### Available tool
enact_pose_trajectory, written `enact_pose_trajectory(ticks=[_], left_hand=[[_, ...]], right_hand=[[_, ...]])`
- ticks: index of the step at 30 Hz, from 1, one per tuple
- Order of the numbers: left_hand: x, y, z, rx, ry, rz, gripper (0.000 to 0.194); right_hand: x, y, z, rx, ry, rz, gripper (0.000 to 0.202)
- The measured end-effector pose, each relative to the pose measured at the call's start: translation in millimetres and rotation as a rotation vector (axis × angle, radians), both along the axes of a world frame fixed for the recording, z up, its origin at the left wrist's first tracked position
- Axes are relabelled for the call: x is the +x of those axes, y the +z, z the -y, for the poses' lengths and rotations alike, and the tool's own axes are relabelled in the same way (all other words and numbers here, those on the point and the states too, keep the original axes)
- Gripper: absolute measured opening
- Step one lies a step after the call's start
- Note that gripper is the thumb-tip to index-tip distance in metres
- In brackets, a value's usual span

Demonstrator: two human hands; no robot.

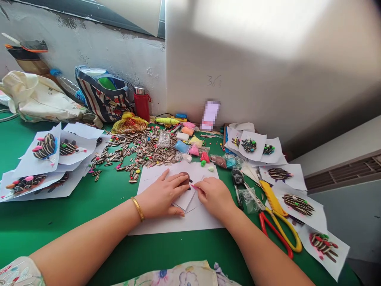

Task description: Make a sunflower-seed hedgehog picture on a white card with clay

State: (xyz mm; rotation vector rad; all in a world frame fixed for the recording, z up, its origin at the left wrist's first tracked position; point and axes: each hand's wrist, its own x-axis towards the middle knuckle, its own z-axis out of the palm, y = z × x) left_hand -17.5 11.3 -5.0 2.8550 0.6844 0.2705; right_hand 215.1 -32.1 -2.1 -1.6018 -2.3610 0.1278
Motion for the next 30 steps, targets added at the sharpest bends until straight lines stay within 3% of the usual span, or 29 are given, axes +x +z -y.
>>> enact_pose_trajectory(ticks=[8,13,30], left_hand=[[3.1,1.5,-4.3,-0.012,0.020,0.089,0.046],[5.3,2.0,-3.3,-0.035,0.068,0.086,0.049],[3.9,-0.8,-3.7,-0.046,0.056,0.099,0.045]], right_hand=[[-1.0,1.5,6.3,-0.019,0.056,0.014,0.016],[-4.6,-2.5,6.3,0.005,0.079,0.071,0.016],[-8.6,-7.2,5.9,0.087,0.067,0.132,0.012]])
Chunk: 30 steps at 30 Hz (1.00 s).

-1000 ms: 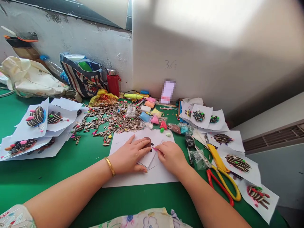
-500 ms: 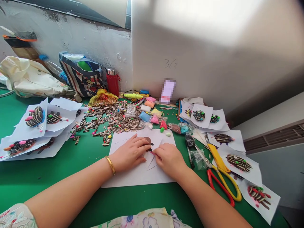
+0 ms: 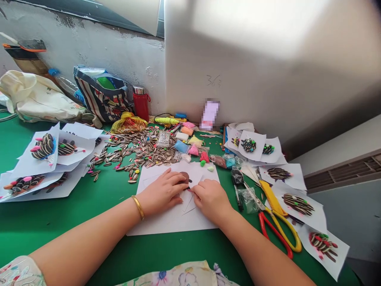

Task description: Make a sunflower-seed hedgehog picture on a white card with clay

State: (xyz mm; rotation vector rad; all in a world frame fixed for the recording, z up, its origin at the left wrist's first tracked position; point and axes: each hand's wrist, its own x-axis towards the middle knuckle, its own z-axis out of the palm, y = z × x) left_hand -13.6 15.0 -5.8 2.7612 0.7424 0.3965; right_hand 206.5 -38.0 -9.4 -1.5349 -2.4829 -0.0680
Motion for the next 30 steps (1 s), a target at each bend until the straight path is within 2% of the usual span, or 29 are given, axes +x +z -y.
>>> enact_pose_trajectory(ticks=[9,19,22,30], left_hand=[[-0.1,1.3,0.4,0.013,0.002,0.008,0.047],[0.5,3.1,0.2,0.023,-0.033,-0.014,0.038],[0.5,3.1,0.3,0.024,-0.030,-0.022,0.037],[0.9,0.9,1.1,0.066,-0.015,-0.027,0.045]], right_hand=[[7.5,6.3,-3.1,-0.065,-0.068,-0.076,0.019],[4.9,1.6,-3.7,-0.083,-0.015,-0.032,0.018],[6.6,2.7,-3.8,-0.077,-0.038,-0.049,0.019],[8.6,6.2,-4.9,-0.103,-0.085,-0.040,0.019]])
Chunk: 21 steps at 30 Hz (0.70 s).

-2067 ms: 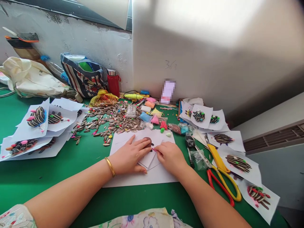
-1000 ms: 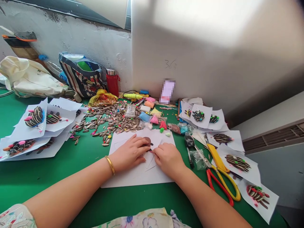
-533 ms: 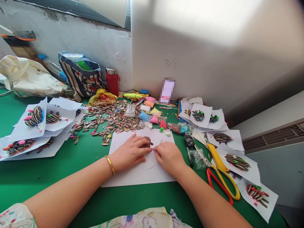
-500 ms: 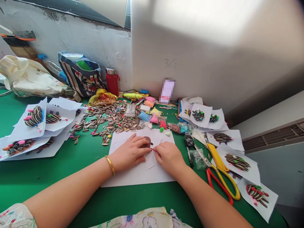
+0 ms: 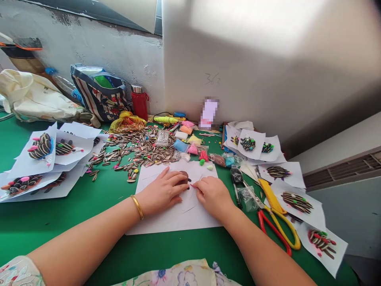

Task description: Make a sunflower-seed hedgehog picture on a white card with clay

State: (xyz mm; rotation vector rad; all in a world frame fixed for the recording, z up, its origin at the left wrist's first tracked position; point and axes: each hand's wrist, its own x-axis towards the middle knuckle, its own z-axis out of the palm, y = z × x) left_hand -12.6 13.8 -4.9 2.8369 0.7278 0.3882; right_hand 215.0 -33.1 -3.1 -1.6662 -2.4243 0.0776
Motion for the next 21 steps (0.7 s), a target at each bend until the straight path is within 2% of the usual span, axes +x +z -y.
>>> enact_pose_trajectory(ticks=[8,16,21], left_hand=[[1.6,3.2,4.9,0.103,0.016,-0.023,0.040],[4.9,3.1,7.4,0.109,0.000,-0.015,0.031],[3.8,4.1,5.8,0.079,0.005,-0.001,0.034]], right_hand=[[0.1,0.1,-0.4,-0.005,0.001,0.010,0.019],[0.2,0.0,-0.7,-0.012,-0.004,0.013,0.019],[0.7,-0.5,-0.7,-0.002,-0.007,0.007,0.019]])
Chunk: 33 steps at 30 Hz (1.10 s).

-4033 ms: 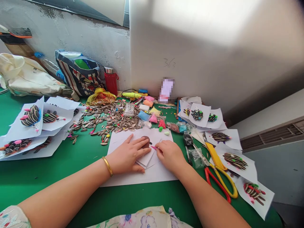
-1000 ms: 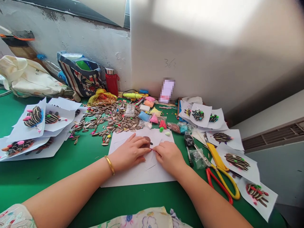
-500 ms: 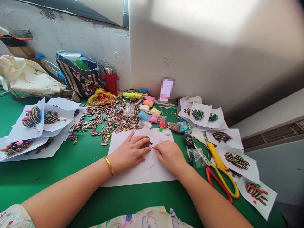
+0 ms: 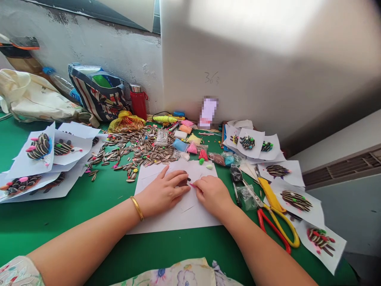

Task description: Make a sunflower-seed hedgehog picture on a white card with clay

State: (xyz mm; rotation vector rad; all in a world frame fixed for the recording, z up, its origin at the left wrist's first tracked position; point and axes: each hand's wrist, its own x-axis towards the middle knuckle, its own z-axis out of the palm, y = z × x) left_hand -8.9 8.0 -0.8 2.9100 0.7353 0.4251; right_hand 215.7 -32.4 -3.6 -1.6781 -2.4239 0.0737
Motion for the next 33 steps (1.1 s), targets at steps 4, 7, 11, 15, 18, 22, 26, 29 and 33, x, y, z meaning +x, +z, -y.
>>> enact_pose_trajectory(ticks=[4,7,11,15,18,22,26,29,33], left_hand=[[-2.2,1.6,-3.4,-0.044,-0.001,0.014,0.043],[-2.6,0.3,-4.6,-0.039,-0.008,0.014,0.042],[-2.0,-2.0,-4.4,-0.036,-0.009,-0.002,0.041],[-2.0,-1.5,-5.1,-0.040,-0.008,-0.001,0.041],[-2.5,-0.1,-5.7,-0.058,-0.003,0.000,0.045],[-2.9,-0.2,-5.3,-0.076,0.009,-0.010,0.045],[-2.6,-2.8,-4.4,-0.070,0.008,-0.017,0.045],[-2.6,-4.4,-4.4,-0.067,0.005,-0.029,0.042],[-3.5,-5.3,-4.8,-0.060,0.004,-0.021,0.042]], right_hand=[[0.1,-2.0,0.1,0.027,0.028,-0.024,0.019],[-0.8,-3.6,0.1,0.043,0.039,-0.028,0.019],[-1.1,-4.5,-0.9,0.051,0.066,0.014,0.019],[0.6,-3.1,-1.2,0.063,0.066,-0.004,0.020],[1.0,0.7,0.8,0.055,0.048,-0.048,0.020],[-1.1,2.3,5.1,0.041,0.095,-0.055,0.019],[-4.0,-5.3,6.2,0.098,0.137,-0.009,0.015],[-6.1,-10.4,4.8,0.127,0.125,0.021,0.013],[-7.5,-8.7,3.9,0.125,0.099,0.010,0.012]])
